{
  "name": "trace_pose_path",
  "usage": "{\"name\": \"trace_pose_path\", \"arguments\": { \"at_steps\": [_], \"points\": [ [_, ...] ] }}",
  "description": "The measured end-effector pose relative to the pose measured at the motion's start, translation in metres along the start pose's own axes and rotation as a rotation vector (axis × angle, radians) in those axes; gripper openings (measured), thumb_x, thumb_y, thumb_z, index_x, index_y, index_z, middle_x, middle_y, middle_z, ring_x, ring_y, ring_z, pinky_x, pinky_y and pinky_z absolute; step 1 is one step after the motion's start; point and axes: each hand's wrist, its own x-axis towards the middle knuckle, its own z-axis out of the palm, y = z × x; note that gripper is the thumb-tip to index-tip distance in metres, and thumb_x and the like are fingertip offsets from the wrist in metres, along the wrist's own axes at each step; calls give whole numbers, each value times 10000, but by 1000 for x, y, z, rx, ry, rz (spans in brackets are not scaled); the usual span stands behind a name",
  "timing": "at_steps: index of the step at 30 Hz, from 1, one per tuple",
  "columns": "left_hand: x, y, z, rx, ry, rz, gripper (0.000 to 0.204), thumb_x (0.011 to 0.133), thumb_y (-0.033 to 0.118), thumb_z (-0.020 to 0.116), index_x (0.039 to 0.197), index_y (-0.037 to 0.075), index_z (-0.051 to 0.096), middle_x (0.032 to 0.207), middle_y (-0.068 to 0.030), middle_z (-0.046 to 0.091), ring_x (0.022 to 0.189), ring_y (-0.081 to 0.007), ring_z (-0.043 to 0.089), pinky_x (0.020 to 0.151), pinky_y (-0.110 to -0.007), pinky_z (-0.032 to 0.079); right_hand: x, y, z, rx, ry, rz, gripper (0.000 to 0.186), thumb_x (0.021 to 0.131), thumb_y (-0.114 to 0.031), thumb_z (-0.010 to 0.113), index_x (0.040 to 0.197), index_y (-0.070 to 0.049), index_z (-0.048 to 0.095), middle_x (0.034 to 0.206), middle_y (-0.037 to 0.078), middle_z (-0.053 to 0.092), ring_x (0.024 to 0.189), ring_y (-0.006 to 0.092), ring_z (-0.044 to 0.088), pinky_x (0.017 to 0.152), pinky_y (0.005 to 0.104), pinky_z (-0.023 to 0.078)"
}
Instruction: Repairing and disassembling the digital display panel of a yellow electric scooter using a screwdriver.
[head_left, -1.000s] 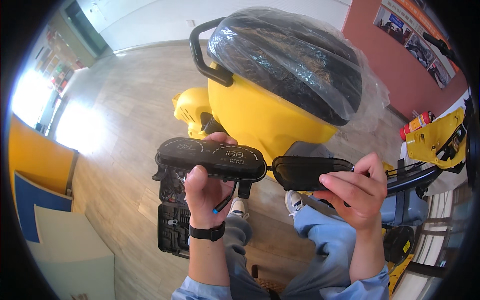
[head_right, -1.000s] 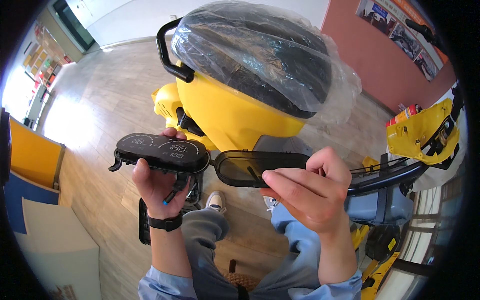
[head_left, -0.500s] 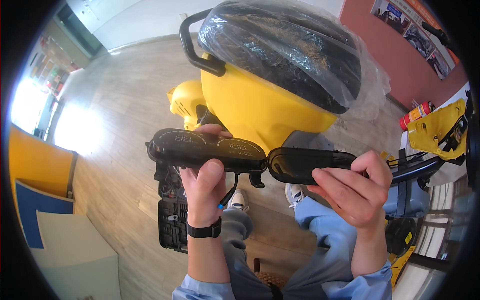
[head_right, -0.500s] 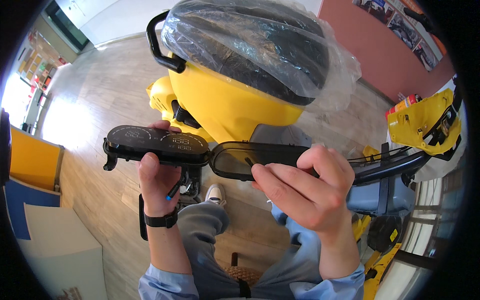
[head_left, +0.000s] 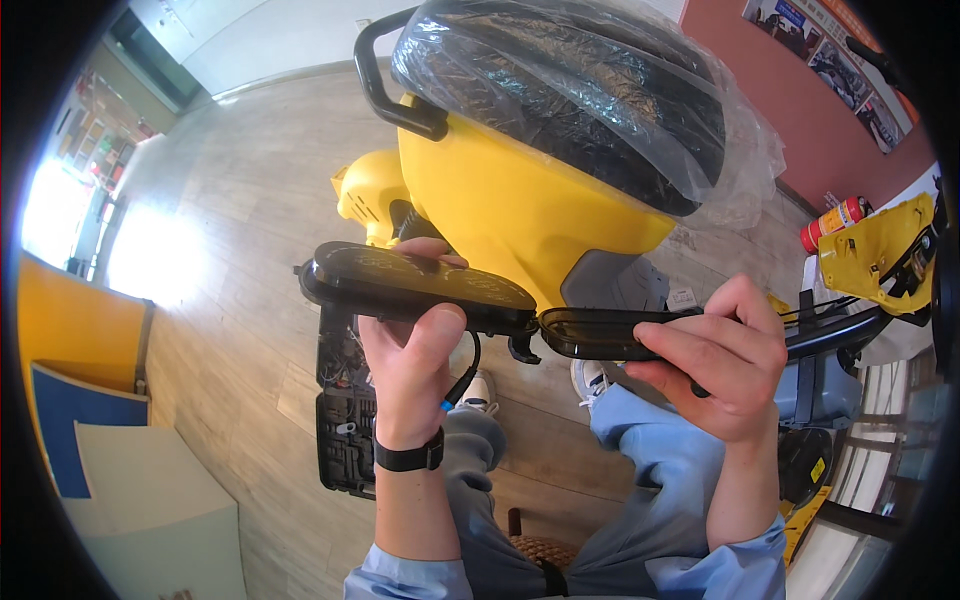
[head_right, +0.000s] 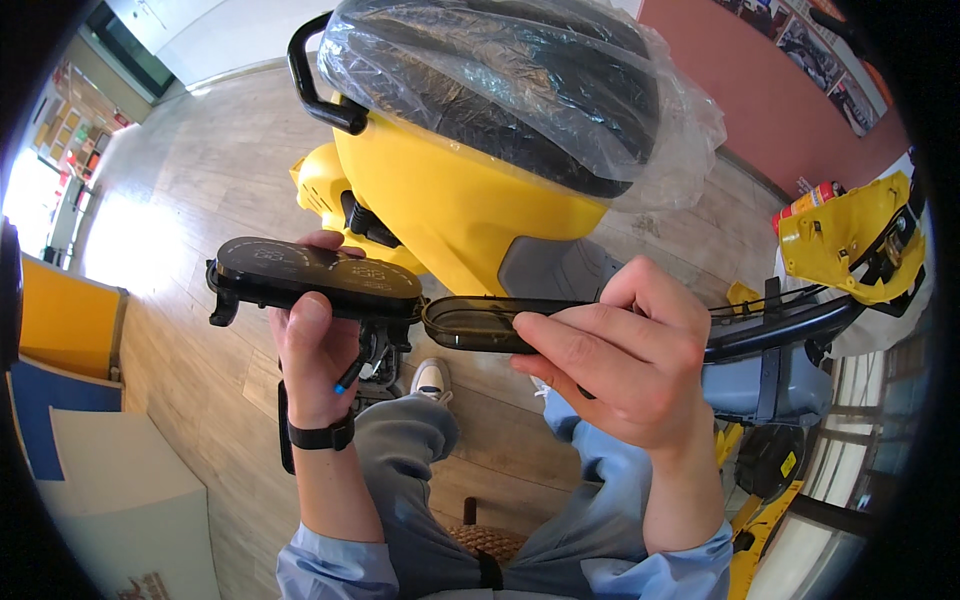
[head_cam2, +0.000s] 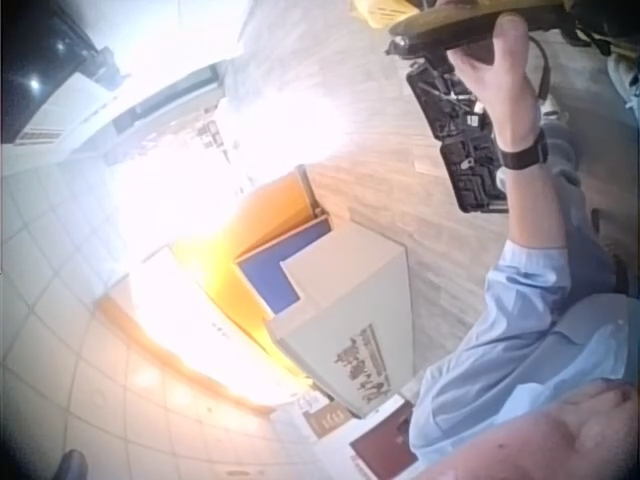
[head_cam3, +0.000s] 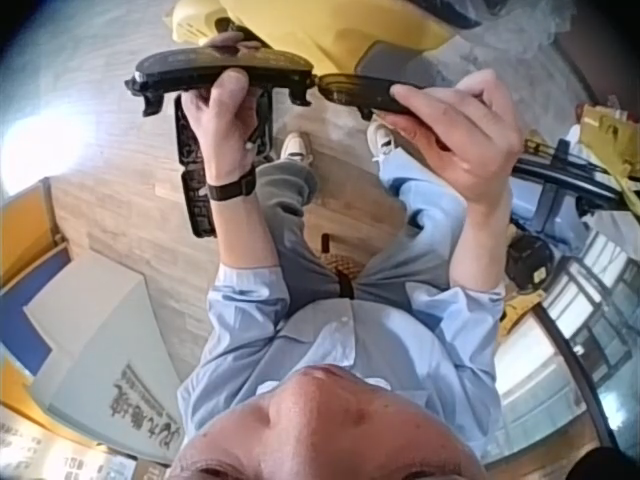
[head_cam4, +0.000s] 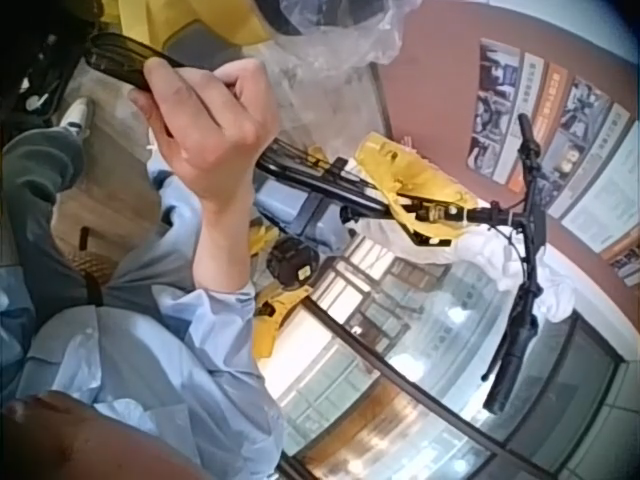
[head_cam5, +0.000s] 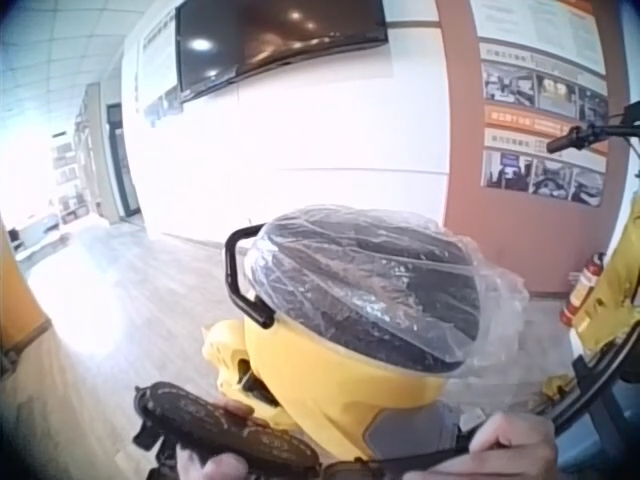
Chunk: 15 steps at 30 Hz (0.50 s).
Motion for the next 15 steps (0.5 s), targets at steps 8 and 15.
{"name": "trace_pose_path", "arguments": {
  "at_steps": [8, 15],
  "points": [
    [-1, 3, 3, -55, -60, -63, 746, 735, 170, 871, 1367, -24, 525, 1202, -125, 621, 1151, -214, 602, 1026, -368, 486, -1, 8, 2, 197, 22, 200, 276, 706, -152, 893, 923, -43, 762, 723, 48, 691, 668, 203, 544, 590, 303, 442],
    [-4, 4, 6, -26, -109, -60, 906, 707, 274, 955, 1431, 40, 465, 1272, -107, 570, 1183, -214, 581, 1059, -359, 468, -10, 8, 5, 258, 176, 358, 265, 754, -170, 873, 910, -11, 729, 740, 74, 650, 658, 175, 545, 591, 270, 416]
  ]
}}
